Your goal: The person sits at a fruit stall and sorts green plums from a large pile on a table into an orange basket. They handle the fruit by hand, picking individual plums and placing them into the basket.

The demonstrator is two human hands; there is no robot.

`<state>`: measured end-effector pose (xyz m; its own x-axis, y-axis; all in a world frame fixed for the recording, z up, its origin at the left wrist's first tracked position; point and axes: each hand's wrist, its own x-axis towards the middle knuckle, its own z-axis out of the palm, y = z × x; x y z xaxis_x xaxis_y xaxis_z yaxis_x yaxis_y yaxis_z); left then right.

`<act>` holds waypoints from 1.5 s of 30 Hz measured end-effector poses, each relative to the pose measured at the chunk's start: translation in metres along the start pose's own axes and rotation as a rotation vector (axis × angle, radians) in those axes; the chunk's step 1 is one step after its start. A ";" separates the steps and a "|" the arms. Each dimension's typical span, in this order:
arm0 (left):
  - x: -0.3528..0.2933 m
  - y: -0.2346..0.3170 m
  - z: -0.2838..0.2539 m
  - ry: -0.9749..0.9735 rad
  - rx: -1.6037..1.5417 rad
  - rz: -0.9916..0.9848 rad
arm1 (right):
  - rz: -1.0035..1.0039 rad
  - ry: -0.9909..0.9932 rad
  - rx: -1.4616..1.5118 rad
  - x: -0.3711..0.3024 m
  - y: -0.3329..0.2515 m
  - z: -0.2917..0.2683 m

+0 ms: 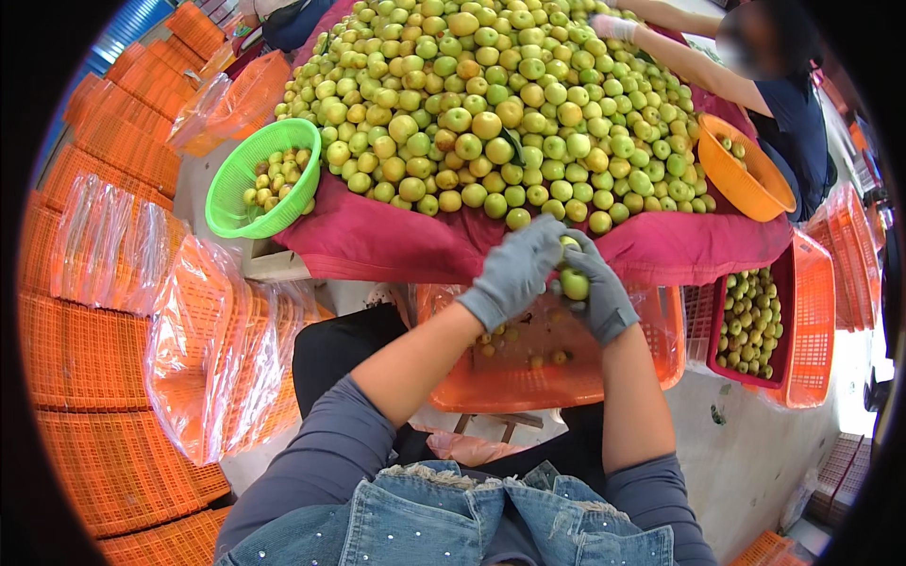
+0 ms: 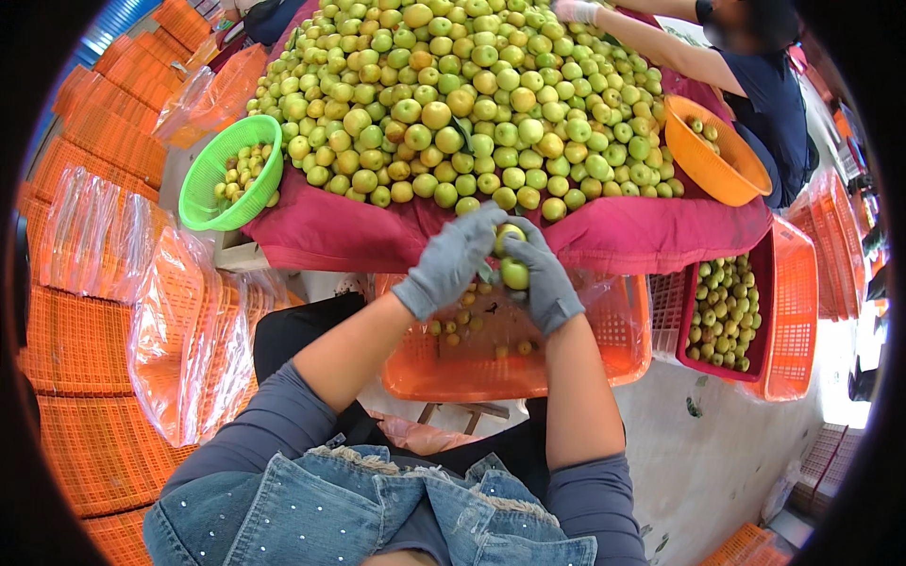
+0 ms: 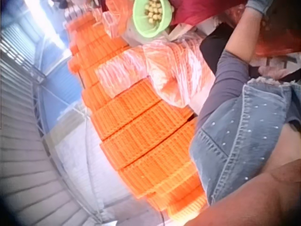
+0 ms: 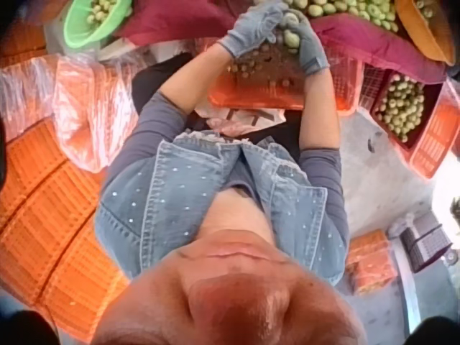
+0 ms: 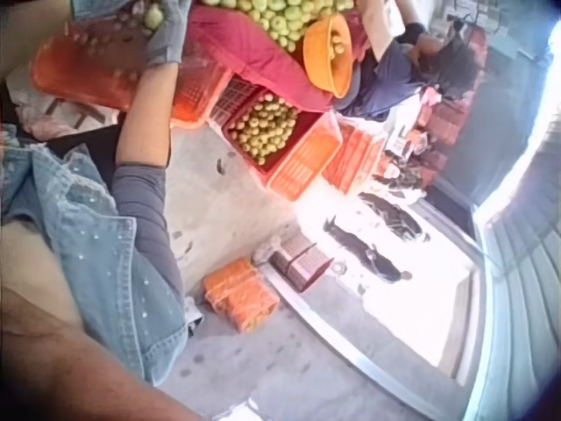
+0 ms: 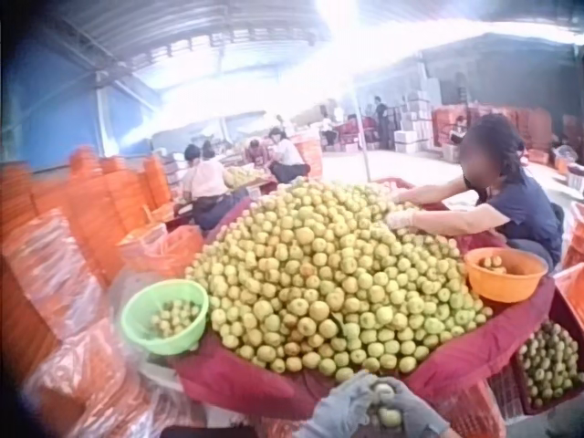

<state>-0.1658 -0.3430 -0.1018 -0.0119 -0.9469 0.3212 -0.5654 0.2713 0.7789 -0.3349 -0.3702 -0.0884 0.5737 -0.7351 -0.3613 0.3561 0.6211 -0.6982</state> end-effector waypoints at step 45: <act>0.050 -0.037 0.007 -0.147 0.073 -0.354 | -0.199 0.120 0.796 -0.015 -0.014 -0.027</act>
<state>-0.1516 -0.4014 -0.1180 0.0792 -0.9958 -0.0457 -0.6130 -0.0848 0.7855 -0.3681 -0.3754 -0.0903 0.3786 -0.8475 -0.3720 0.8841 0.4501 -0.1256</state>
